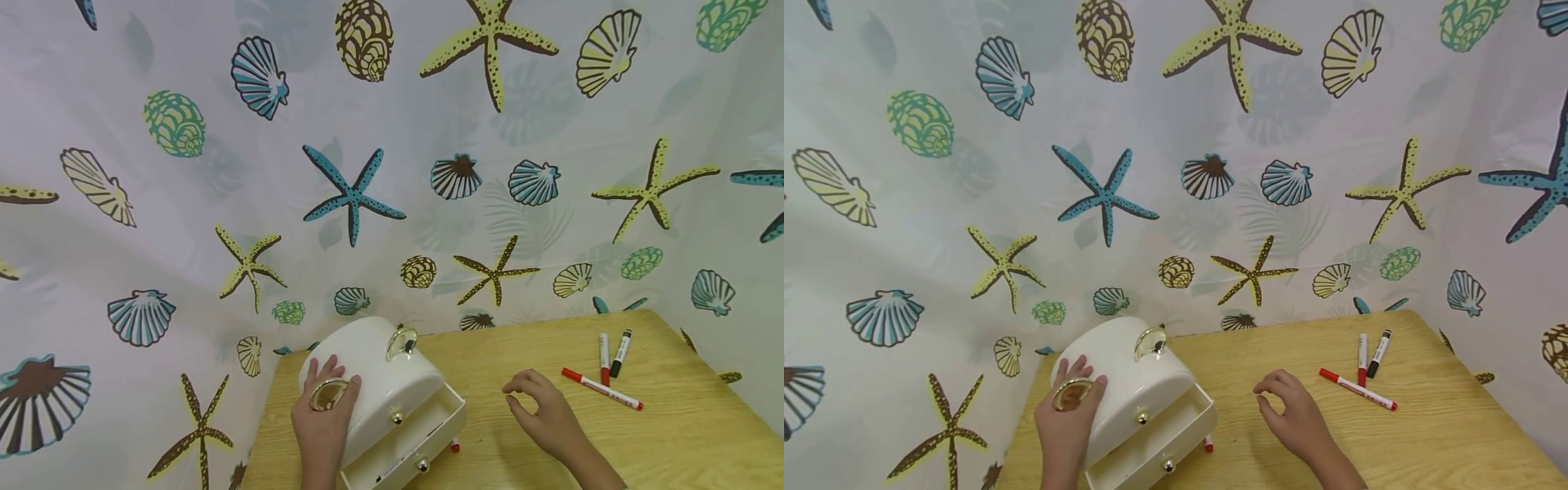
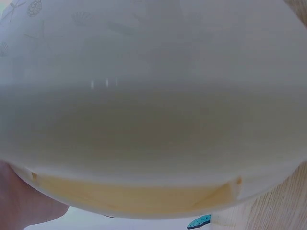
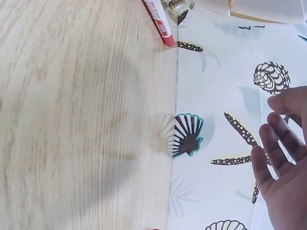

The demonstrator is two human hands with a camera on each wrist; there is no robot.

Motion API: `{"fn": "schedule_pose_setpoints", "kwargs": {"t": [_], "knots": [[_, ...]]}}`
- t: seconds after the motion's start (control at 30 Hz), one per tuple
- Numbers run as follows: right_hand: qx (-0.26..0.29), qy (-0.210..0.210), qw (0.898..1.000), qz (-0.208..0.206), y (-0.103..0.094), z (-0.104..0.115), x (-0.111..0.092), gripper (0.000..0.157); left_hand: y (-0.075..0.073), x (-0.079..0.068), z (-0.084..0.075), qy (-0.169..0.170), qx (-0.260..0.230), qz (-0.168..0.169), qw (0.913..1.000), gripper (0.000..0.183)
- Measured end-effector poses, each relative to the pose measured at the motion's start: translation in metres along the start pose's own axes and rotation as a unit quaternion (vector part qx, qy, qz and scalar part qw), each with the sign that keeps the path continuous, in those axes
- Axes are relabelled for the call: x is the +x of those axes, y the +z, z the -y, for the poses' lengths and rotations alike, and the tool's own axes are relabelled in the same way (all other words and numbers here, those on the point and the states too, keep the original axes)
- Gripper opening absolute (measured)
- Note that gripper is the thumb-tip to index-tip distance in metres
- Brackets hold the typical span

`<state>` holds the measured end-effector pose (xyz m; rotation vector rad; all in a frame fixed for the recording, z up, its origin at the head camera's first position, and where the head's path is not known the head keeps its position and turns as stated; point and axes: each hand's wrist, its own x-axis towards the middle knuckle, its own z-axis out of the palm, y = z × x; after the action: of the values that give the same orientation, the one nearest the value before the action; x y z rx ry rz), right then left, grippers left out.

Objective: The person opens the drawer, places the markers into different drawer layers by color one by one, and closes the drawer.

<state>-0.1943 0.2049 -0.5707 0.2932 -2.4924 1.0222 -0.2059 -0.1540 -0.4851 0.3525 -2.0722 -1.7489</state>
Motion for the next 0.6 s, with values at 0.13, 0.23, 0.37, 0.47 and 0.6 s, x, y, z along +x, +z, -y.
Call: {"fn": "schedule_pose_setpoints", "kwargs": {"t": [0.13, 0.23, 0.37, 0.47, 0.6], "knots": [[0.002, -0.009, 1.000, -0.006, 0.000, -0.002, -0.001, 0.033, 0.000, 0.000, 0.000, 0.002, 0.004, -0.002, 1.0000, 0.040], [0.001, -0.014, 1.000, -0.008, -0.001, -0.003, 0.000, 0.033, 0.001, 0.000, -0.001, -0.003, 0.007, -0.005, 1.0000, 0.040], [-0.003, -0.005, 1.000, -0.007, -0.003, -0.004, 0.000, 0.033, 0.001, 0.000, -0.001, -0.004, 0.009, -0.005, 0.9999, 0.040], [-0.007, 0.005, 1.000, -0.005, -0.004, -0.007, -0.001, 0.032, 0.001, 0.000, -0.002, -0.005, 0.012, -0.007, 0.9999, 0.038], [-0.014, 0.006, 1.000, -0.011, -0.006, -0.012, -0.001, 0.030, 0.001, 0.000, -0.002, -0.006, 0.016, -0.010, 0.9998, 0.038]]}}
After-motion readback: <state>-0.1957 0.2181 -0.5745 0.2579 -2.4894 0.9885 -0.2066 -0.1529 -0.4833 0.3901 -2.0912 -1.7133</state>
